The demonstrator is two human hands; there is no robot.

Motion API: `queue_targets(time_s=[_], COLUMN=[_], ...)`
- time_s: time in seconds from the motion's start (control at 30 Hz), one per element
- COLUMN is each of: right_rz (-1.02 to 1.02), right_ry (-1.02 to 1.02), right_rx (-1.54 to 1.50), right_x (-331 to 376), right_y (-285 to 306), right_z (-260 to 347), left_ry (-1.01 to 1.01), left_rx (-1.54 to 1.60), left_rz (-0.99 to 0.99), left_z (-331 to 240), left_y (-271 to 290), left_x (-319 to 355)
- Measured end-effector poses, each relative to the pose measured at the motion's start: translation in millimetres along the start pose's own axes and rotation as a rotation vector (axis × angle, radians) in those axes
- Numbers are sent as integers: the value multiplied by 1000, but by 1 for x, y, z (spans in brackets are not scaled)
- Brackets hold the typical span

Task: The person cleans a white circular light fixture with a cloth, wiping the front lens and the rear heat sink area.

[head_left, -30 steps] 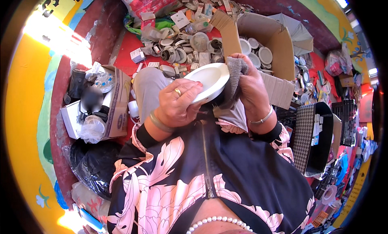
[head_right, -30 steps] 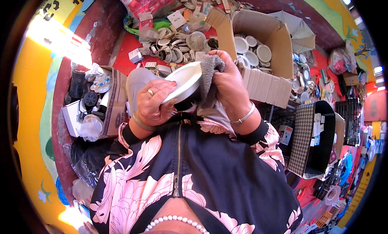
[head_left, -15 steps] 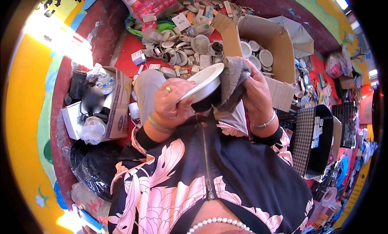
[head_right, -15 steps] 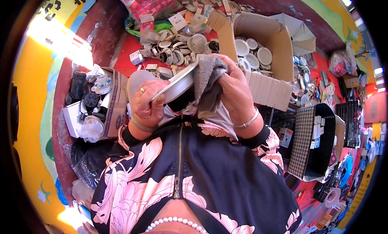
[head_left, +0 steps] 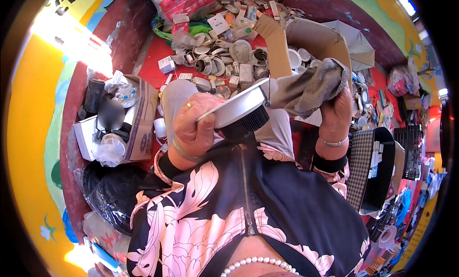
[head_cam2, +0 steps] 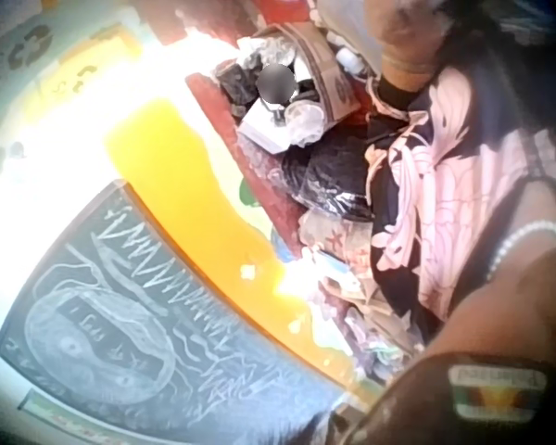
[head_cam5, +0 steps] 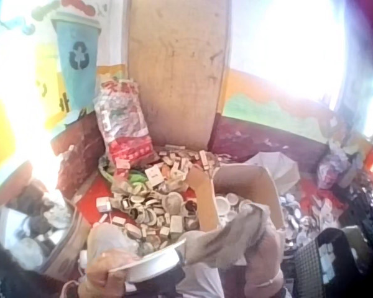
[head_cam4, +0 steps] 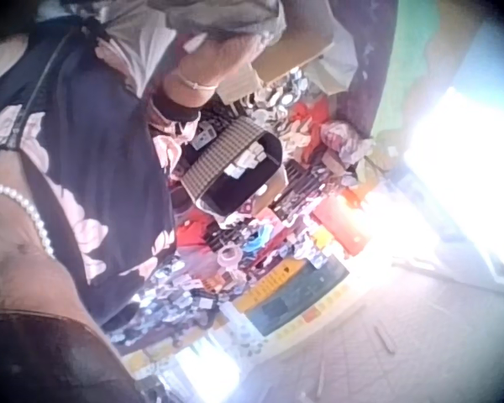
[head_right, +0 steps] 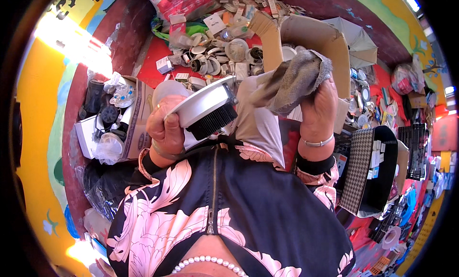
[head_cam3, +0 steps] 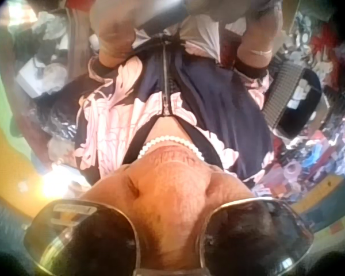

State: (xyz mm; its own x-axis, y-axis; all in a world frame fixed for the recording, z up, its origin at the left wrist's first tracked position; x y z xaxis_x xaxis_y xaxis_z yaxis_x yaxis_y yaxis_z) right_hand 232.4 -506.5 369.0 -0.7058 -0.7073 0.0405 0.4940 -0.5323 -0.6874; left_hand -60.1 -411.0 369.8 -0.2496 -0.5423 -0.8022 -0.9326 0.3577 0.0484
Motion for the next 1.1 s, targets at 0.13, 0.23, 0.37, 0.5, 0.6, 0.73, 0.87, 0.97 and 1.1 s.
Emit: queue_targets(time_s=[0.13, 0.23, 0.37, 0.5, 0.6, 0.73, 0.87, 0.97, 1.1], right_rz=[37, 92, 252, 600, 663, 796, 581, 405, 313], right_ry=[70, 124, 423, 885, 816, 539, 5, 385, 225], right_rx=[53, 70, 376, 1167, 1019, 823, 101, 373, 31], right_x=[19, 36, 62, 81, 73, 67, 41, 23, 19], right_y=[-17, -44, -84, -108, -103, -96, -60, 11, 31], right_z=[3, 1, -4, -27, -33, -36, -34, -20, -18], left_ry=[323, 503, 593, 450, 476, 614, 806, 924, 1007], left_rx=[48, 225, 255, 42, 36, 112, 263, 490, 665], left_rz=[-99, -211, -210, -137, -185, -240, -325, -461, -467], left_z=[-3, 9, -2, 0, 13, 18, 35, 32, 43], left_y=[0, -5, -13, -17, -13, -15, -18, -16, -11], left_x=[6, 14, 6, 3, 11, 9, 16, 5, 7])
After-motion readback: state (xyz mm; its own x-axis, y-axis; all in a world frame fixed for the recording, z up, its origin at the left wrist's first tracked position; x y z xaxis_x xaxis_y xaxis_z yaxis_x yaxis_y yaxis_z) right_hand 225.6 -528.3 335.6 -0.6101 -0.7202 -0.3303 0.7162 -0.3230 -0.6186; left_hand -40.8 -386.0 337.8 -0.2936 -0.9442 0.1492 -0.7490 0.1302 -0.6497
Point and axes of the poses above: each hand's wrist, its own x-axis away from the middle knuckle, its own y-axis out of the back of the hand, z = x × y, the point moved 2 cm from there along -x, towards the middle knuckle, and after that the axes turned 7 degrees about -z, right-handed, at the moved point
